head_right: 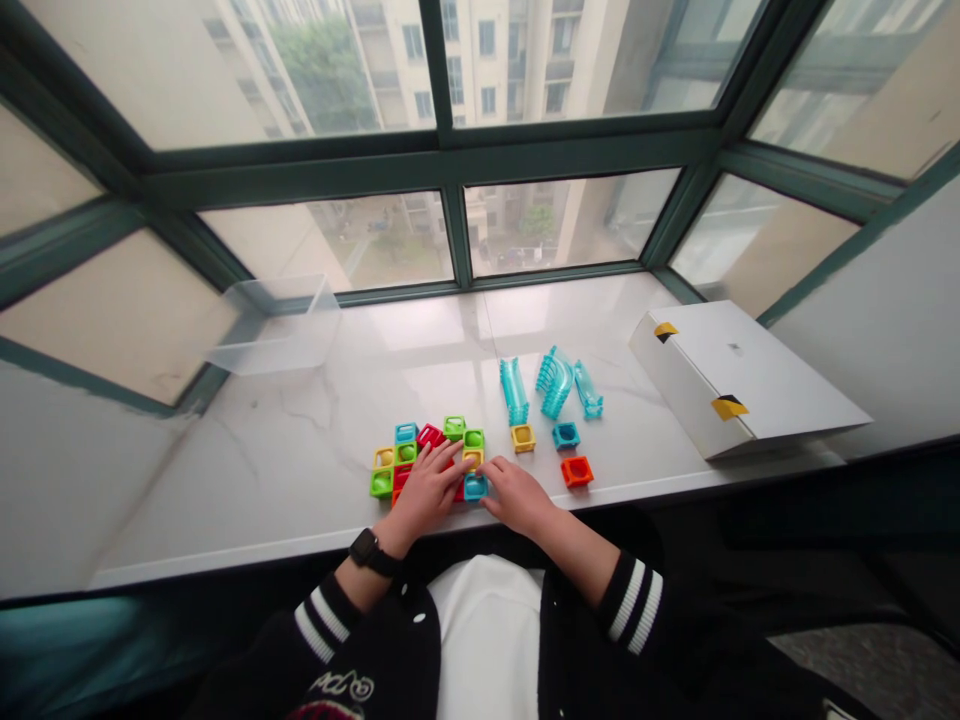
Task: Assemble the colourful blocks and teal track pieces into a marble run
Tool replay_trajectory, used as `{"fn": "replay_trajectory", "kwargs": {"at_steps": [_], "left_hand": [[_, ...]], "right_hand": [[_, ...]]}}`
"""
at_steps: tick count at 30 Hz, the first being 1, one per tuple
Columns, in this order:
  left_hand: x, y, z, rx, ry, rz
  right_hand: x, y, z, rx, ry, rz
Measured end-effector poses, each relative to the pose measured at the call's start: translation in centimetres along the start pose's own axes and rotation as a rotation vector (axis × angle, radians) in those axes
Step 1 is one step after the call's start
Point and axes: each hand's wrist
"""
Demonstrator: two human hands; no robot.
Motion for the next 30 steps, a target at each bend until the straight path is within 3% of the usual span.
{"fn": "replay_trajectory", "kwargs": {"at_steps": [15,25,30], "left_hand": [[-0.7,0.3,0.7,0.006,0.107,0.002],[-0.5,0.2,0.2,-0.011,0.032,0.014],[-2.5,0.9,1.6,-0.073,-0.125,0.092]], "right_hand": [[-1.1,-0.6,-0.1,0.049,0.026,0.066],[-4.4,-0.4,0.8,-0.040,0.309,0.317],[-4.2,-0.6,-0.2,-0.126,0.455,0.347]]}}
Point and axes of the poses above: each hand's wrist, its own y-axis towards the middle knuckle, its own x-axis out of the palm, z = x × y, and after that the axes turned 12 degrees about z, right-handed
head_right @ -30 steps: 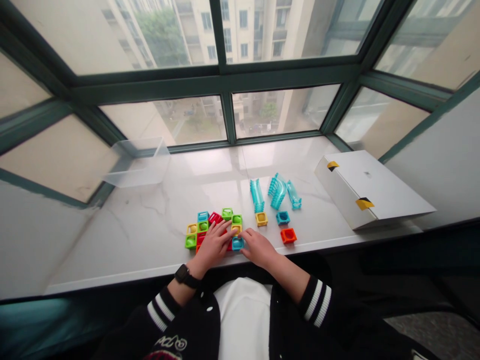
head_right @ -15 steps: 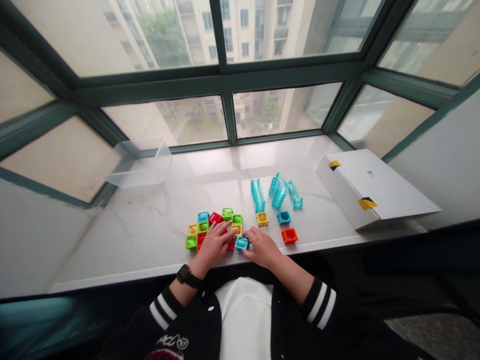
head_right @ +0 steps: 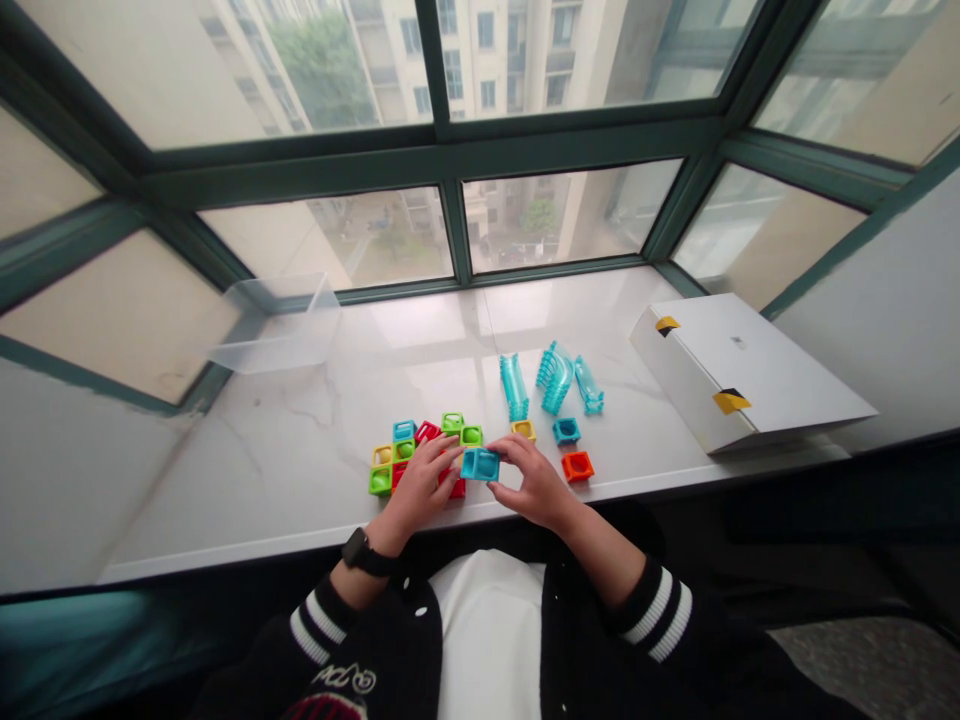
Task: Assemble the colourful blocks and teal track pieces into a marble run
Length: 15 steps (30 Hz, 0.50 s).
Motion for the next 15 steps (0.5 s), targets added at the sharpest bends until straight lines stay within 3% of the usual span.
{"fn": "replay_trajectory", "kwargs": {"at_steps": [7,15], "left_hand": [[-2.3,-0.7,3.3,-0.129,-0.353,0.002],[-2.2,-1.2,3.8,-0.222,-0.454,0.051]], "right_hand": [[0.6,0.1,-1.1,-0.009,0.143,-0.009],[1.5,-0.3,-0.9,0.054,0.183,-0.060]]}}
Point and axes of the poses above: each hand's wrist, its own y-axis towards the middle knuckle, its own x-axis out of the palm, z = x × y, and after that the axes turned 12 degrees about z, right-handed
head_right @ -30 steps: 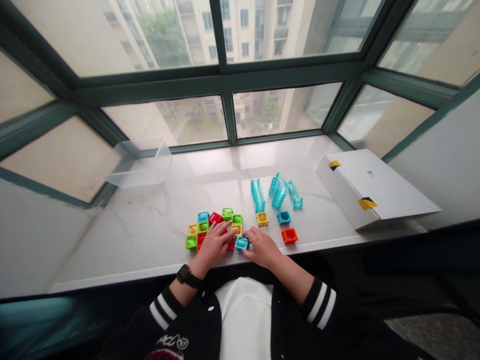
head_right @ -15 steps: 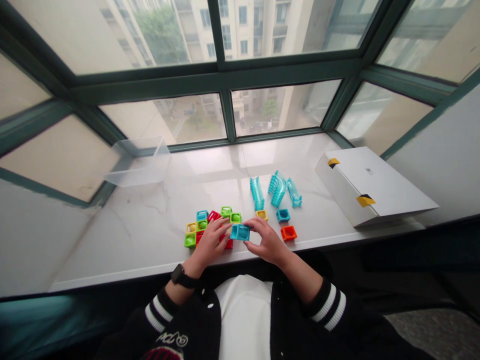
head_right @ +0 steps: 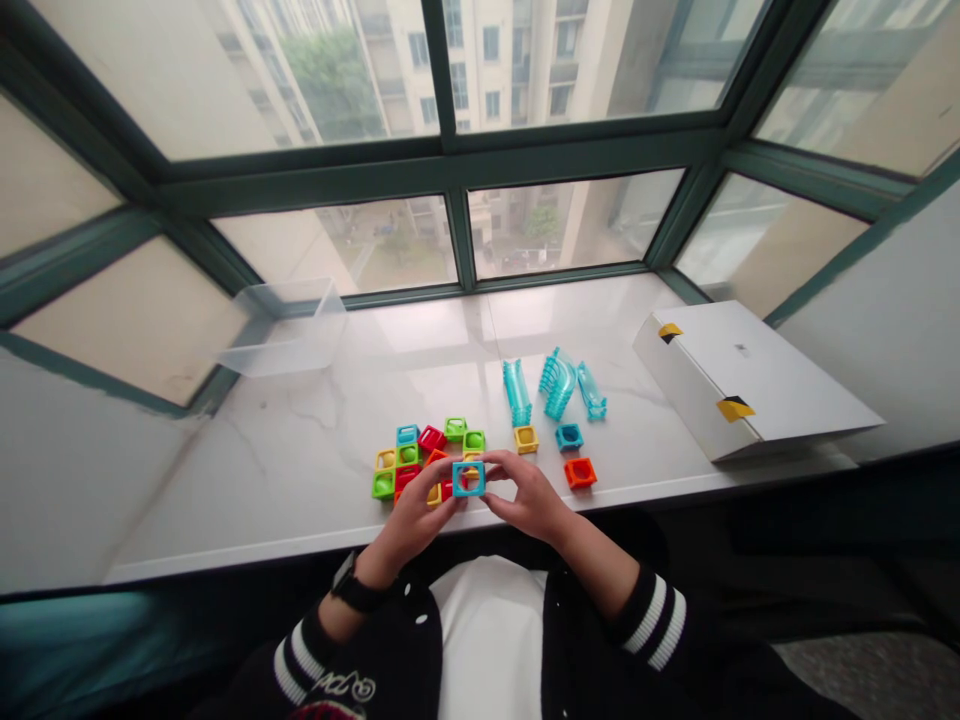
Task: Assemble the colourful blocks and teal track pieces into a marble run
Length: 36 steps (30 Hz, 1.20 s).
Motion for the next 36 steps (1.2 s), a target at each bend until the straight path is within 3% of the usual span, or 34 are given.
{"fn": "replay_trajectory", "kwargs": {"at_steps": [14,27,36], "left_hand": [[0.6,-0.4,-0.8,-0.140,-0.090,0.004],[1.2,-0.9,-0.4,-0.053,-0.017,0.106],[1.0,-0.8,-0.1,-0.063,-0.104,-0.003]], "right_hand": [[-0.2,0.5,-0.9,-0.099,-0.085,0.055],[1.0,0.2,-1.6,-0.055,-0.065,0.014],[0.8,-0.1,-0.7,0.030,-0.014,0.023]]}}
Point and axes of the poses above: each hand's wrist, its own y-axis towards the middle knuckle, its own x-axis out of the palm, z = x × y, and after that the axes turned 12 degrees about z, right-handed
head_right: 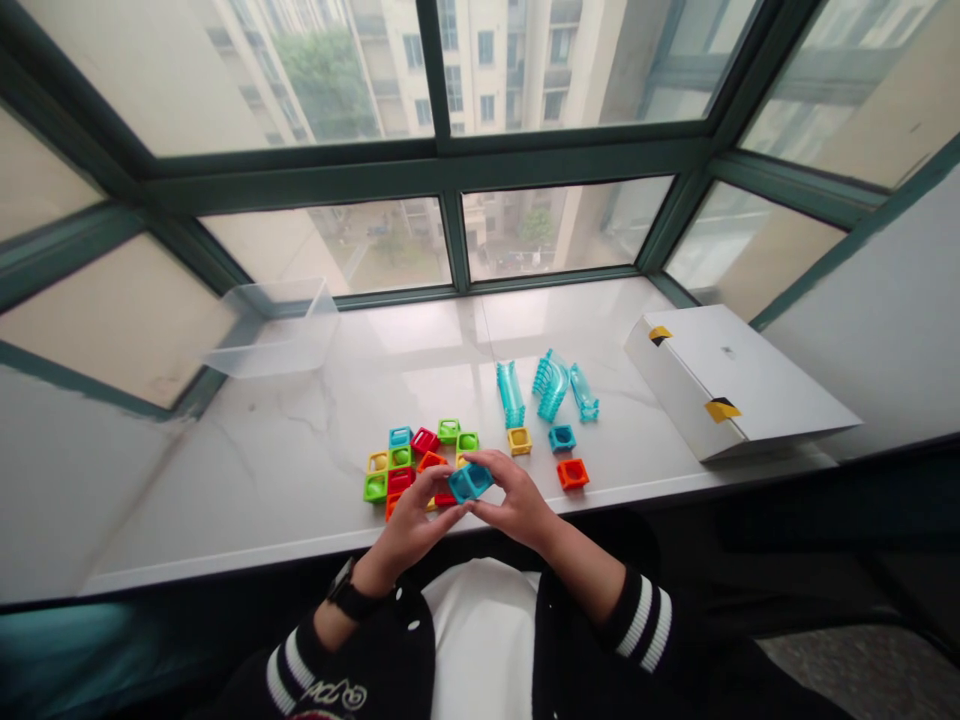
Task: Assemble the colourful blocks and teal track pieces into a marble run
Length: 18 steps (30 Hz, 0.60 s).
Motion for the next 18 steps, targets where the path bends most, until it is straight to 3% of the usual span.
{"fn": "replay_trajectory", "kwargs": {"at_steps": [3,8,13,18], "left_hand": [[-0.4,0.0,0.1,-0.004,-0.001,-0.096],[-0.6,0.2,0.2,0.035,0.056,-0.230],[-0.4,0.8,-0.8,-0.006,0.133,-0.108],[-0.7,1.3,-2.4,0.047,0.208,-0.041]], "right_hand": [[-0.4,-0.4,0.4,0.059,0.009,0.039],[-2.0,-1.1,1.0,0.039,-0.036,0.068],[-5.8,-1.9,2.2,0.095,-0.090,0.193],[-10.7,-2.8,4.0,0.173,-0.268,0.403]]}}
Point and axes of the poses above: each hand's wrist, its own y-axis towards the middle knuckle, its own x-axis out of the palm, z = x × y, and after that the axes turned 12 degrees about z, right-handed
